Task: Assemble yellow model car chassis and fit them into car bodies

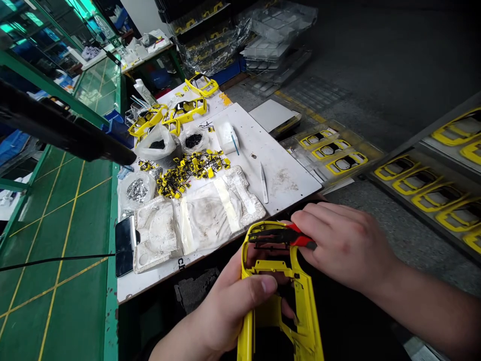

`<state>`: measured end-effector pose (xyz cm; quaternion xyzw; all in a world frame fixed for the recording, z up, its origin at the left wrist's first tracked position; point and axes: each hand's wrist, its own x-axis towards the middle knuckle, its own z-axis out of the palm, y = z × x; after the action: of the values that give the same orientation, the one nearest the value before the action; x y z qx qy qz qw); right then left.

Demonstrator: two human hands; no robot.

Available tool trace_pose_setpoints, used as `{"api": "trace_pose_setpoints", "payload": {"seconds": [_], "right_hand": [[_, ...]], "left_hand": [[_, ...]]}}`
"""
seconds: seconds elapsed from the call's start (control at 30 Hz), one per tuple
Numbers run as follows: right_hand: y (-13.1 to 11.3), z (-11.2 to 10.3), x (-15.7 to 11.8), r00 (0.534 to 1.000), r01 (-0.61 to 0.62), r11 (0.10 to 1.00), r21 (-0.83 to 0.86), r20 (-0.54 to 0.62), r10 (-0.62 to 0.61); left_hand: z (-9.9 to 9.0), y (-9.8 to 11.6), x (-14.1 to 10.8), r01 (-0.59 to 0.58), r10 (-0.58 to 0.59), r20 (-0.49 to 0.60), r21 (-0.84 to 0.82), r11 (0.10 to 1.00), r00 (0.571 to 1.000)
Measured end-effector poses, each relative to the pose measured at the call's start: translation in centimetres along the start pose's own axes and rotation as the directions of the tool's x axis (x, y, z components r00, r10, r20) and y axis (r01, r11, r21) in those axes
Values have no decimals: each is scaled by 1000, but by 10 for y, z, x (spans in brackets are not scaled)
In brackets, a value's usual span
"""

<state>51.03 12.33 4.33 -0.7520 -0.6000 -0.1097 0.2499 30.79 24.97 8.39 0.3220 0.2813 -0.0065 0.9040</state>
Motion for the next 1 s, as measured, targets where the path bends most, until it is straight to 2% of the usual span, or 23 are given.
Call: {"api": "trace_pose_setpoints", "payload": {"seconds": [0.27,0.53,1.0], "right_hand": [[2,4,2,1000,4,1000,15,9,-4],[2,14,4,997,-6,999,53,75,2],[2,21,9,988,-8,999,37,155,2]], "left_hand": [[0,-2,0,-5,5,14,-4,1000,1000],[-10,-11,1,16,-17,-94,-15,1000,995],[-2,-5,-1,16,-17,-133,-8,1000,991]]}}
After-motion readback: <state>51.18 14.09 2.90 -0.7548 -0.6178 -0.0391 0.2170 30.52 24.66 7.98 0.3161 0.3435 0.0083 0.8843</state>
